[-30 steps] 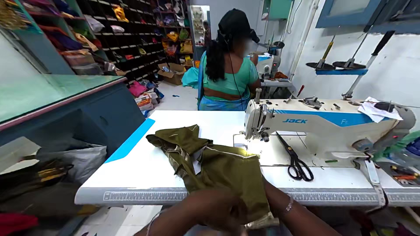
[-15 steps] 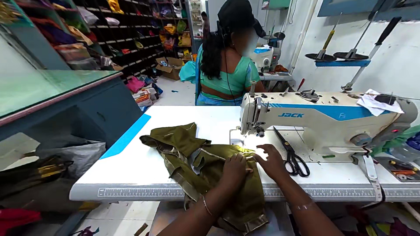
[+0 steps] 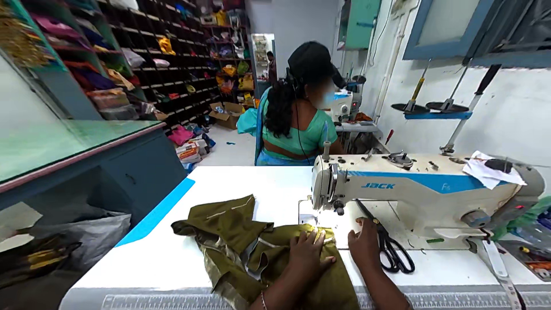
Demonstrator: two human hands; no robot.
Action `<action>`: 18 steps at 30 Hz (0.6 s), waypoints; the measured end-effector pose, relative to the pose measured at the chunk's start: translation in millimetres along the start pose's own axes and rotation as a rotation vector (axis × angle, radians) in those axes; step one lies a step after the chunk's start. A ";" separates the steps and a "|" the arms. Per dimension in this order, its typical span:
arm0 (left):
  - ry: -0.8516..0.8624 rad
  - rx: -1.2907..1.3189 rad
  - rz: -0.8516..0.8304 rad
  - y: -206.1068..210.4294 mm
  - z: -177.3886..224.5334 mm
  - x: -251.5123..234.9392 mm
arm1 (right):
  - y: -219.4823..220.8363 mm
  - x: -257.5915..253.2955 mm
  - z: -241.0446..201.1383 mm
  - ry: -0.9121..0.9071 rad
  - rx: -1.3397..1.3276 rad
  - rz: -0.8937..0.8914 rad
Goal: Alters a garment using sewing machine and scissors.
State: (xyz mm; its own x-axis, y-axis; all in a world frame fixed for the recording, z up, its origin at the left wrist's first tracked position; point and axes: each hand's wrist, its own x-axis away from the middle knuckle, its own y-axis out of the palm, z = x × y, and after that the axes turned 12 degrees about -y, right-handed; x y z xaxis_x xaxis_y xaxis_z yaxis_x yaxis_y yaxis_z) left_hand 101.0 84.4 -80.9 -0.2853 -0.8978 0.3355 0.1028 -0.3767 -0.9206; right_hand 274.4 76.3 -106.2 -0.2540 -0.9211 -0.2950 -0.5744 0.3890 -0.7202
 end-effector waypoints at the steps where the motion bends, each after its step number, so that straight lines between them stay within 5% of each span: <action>1: -0.002 0.009 -0.010 -1.6 0.1 -0.8 | 1.5 0.9 3.7 -0.108 -0.038 -0.008; 5: 0.045 0.024 -0.065 -17.0 -4.0 -5.1 | 16.9 7.1 7.1 -0.537 -0.138 -0.217; 7: 0.013 0.049 -0.010 -33.9 -15.0 -8.3 | 17.4 5.0 2.1 -0.509 -0.101 -0.395; 10: -0.298 0.120 0.143 -74.6 -38.1 -3.3 | 15.5 0.1 0.3 -0.432 -0.114 -0.477; 13: -0.576 0.013 -0.012 -101.3 -62.7 -2.0 | 15.3 -0.9 0.5 -0.405 -0.130 -0.483; 18: -0.314 -0.039 -0.229 -81.4 -93.9 -19.0 | 15.0 -2.2 0.1 -0.393 -0.159 -0.501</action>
State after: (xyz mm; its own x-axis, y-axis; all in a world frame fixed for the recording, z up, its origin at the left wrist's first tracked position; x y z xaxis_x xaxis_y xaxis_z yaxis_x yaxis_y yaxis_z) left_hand 8.6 153.5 -31.1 0.0094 -0.8201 0.5721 0.0323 -0.5716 -0.8199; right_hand 266.4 84.2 -116.4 0.3601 -0.9160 -0.1771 -0.6648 -0.1187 -0.7375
